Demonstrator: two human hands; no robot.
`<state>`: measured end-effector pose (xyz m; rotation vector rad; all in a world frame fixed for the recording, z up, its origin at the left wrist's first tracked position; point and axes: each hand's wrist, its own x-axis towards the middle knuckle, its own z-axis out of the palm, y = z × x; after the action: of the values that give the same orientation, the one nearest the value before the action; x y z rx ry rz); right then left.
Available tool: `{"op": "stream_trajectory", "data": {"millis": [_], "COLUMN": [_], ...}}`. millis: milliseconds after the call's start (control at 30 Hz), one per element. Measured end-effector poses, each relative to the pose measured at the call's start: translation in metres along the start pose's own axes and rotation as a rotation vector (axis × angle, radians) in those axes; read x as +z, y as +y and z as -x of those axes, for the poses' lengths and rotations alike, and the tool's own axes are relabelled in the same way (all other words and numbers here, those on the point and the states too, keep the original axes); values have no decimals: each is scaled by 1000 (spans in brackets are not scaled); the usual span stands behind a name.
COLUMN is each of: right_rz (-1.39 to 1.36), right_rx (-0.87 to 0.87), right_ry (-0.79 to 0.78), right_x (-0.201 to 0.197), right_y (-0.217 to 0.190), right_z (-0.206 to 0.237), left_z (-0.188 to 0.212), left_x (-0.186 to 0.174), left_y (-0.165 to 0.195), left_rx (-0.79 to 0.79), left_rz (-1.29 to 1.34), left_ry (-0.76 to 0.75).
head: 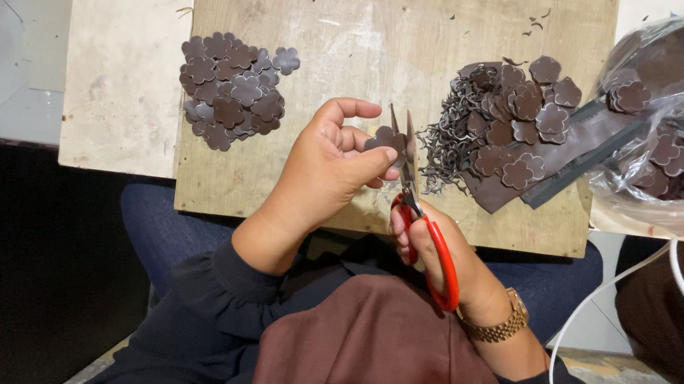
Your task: The person uses red-handled scissors to cut flower-shaped pieces from a dark brown sheet. They hold the sheet with the left hand and cut along the outlines, placing finished pieces into a pile on the table.
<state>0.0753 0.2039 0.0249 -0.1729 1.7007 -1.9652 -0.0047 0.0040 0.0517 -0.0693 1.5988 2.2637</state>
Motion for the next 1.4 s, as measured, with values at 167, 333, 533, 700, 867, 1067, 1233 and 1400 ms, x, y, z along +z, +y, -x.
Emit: {"op": "stream_trajectory", "data": {"millis": [167,333,533,700,867,1067,1233,1400], "right_rz": [34,17,-20,-19,-61,-78,-54,-5], "right_rx": [-11,-16,-13,5,45,48,27,9], "right_ry": [-4,-15,-42,-33,-51,-49,-63,-118], "right_x": [-1,-2,-4,-5,-7,-8,-9,-9], "right_y": [-3,-5,-4,0,5,9,10,5], "right_z": [2,3,3,3,2,2,1,0], "left_z": [-1,-3,-6,-6,-5,-7,-8,-9], "left_x": [-2,-5,-7,-9,-10,-12,-14,-18], "left_y": [0,-2,-5,-3,0,-3,-6,-5], "left_rx": [-12,-14,-16,-21,-31,-6,5,-52], "left_rz": [11,-7,-6,2,-26,-18,-3,-87], "left_ry": [-6,-8,-17,-9,11,2,0,-13]}}
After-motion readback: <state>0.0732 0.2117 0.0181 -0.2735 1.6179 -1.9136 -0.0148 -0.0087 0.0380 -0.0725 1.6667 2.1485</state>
